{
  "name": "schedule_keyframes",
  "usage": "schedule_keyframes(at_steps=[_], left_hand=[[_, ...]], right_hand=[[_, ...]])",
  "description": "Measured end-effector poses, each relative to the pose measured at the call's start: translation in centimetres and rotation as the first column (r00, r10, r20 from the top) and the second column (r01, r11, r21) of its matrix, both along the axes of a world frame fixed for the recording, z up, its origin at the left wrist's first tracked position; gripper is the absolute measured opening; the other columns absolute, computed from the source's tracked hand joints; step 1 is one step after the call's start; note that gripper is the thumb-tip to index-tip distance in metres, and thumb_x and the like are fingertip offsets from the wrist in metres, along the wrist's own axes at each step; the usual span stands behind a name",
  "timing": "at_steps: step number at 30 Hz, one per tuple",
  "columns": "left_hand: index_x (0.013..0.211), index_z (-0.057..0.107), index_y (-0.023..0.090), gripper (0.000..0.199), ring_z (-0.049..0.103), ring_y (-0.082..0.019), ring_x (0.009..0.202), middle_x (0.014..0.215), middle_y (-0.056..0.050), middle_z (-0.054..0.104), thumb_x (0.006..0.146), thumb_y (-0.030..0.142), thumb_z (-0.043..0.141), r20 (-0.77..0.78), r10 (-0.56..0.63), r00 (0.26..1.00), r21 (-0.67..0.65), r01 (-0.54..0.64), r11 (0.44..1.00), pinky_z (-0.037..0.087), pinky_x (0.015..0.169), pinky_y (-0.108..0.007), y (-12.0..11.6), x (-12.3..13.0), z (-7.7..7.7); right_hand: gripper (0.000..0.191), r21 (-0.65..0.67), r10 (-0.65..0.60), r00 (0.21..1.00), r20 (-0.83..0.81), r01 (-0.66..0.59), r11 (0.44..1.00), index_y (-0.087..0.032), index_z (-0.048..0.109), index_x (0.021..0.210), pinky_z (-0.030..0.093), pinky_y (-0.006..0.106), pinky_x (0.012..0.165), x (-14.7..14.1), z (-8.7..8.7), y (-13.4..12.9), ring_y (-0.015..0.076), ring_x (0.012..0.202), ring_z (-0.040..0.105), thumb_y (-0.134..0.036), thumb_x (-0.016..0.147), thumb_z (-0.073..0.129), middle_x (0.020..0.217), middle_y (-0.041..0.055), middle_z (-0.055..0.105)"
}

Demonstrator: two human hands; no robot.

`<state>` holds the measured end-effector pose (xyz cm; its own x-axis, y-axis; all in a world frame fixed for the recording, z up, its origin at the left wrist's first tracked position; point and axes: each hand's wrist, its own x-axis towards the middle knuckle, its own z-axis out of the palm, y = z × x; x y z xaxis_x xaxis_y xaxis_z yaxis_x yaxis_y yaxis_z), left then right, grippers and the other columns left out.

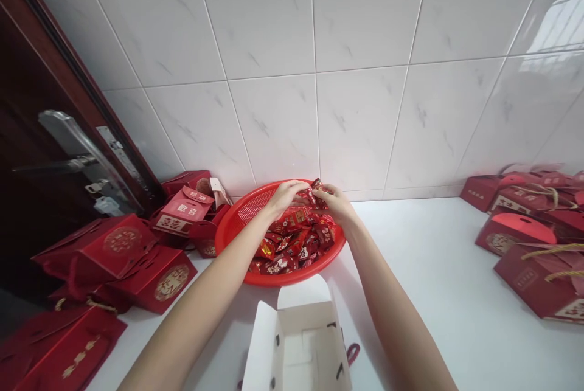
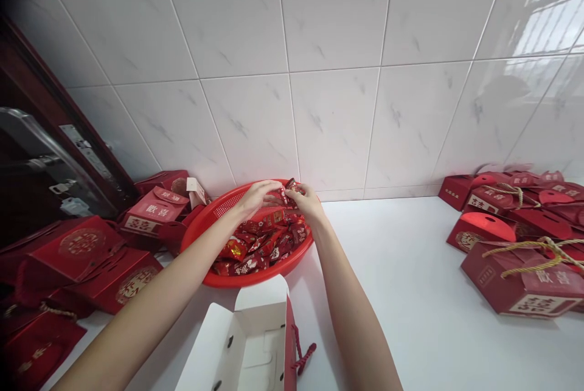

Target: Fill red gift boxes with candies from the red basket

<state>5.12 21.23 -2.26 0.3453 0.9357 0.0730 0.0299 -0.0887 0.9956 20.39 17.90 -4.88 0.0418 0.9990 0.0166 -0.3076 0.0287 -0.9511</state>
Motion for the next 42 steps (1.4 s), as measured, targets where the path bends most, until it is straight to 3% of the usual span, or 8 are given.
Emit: schedule_keyframes(at_steps=[6, 13, 18, 25, 31, 42], left_hand=[[0.068, 0.062, 0.015, 0.053, 0.064, -0.015, 0.059, 0.065, 0.000, 0.066, 0.053, 0.058, 0.089, -0.066, 0.042, 0.997, 0.039, -0.039, 0.998, 0.053, 0.063, -0.030, -0.01, -0.03, -0.53], [0.075, 0.068, 0.015, 0.052, 0.060, -0.012, 0.063, 0.069, 0.000, 0.068, 0.051, 0.055, 0.090, -0.018, 0.032, 0.999, 0.131, -0.030, 0.991, 0.048, 0.065, -0.027, 0.37, -0.11, -0.70], [0.074, 0.073, 0.015, 0.047, 0.056, -0.013, 0.065, 0.067, 0.000, 0.066, 0.060, 0.059, 0.084, -0.061, -0.044, 0.997, 0.213, 0.056, 0.975, 0.045, 0.066, -0.028, 0.61, -0.33, -0.73], [0.074, 0.075, 0.015, 0.048, 0.060, -0.015, 0.069, 0.072, -0.003, 0.072, 0.058, 0.058, 0.086, -0.046, -0.025, 0.999, 0.268, 0.036, 0.963, 0.047, 0.070, -0.029, 0.83, -0.52, -0.65], [0.074, 0.074, 0.015, 0.042, 0.062, -0.017, 0.071, 0.074, -0.004, 0.073, 0.059, 0.052, 0.086, -0.043, -0.035, 0.998, 0.265, 0.046, 0.963, 0.048, 0.073, -0.030, 0.70, -0.61, -0.61], [0.068, 0.071, 0.014, 0.036, 0.058, -0.014, 0.064, 0.066, -0.001, 0.067, 0.061, 0.047, 0.085, -0.095, -0.062, 0.994, 0.278, 0.086, 0.957, 0.045, 0.067, -0.029, 0.34, -0.95, -0.23]], right_hand=[[0.048, 0.106, 0.141, 0.990, 0.000, -0.140, 0.984, -0.018, 0.067, 0.085, 0.053, 0.026, 0.056, 0.18, -0.11, -0.24, 0.0163, 0.065, 0.066, -0.029, 0.046, 0.092, 0.072, -0.0013, 0.068], [0.042, 0.147, 0.105, 0.991, -0.077, -0.092, 0.985, -0.018, 0.066, 0.078, 0.043, 0.023, 0.047, 0.13, 0.00, -0.25, 0.0121, 0.051, 0.058, -0.021, 0.042, 0.088, 0.062, -0.0037, 0.066], [0.041, 0.156, 0.155, 0.981, -0.118, -0.136, 0.978, -0.017, 0.067, 0.076, 0.046, 0.024, 0.051, 0.14, 0.26, -0.46, 0.0126, 0.052, 0.058, -0.019, 0.041, 0.089, 0.060, -0.0034, 0.066], [0.044, 0.132, 0.169, 0.980, -0.108, -0.154, 0.979, -0.017, 0.068, 0.076, 0.051, 0.027, 0.055, -0.02, 0.40, -0.61, 0.0143, 0.057, 0.062, -0.017, 0.040, 0.091, 0.064, -0.0027, 0.068], [0.041, 0.193, 0.149, 0.988, -0.034, -0.140, 0.971, -0.016, 0.072, 0.076, 0.055, 0.028, 0.059, -0.20, 0.32, -0.86, 0.0143, 0.057, 0.064, -0.030, 0.044, 0.094, 0.065, -0.0011, 0.070], [0.039, 0.100, 0.206, 0.979, 0.003, -0.205, 0.974, -0.015, 0.074, 0.072, 0.055, 0.030, 0.066, -0.14, 0.16, -0.87, 0.0162, 0.059, 0.067, -0.030, 0.044, 0.096, 0.067, 0.0016, 0.073]])
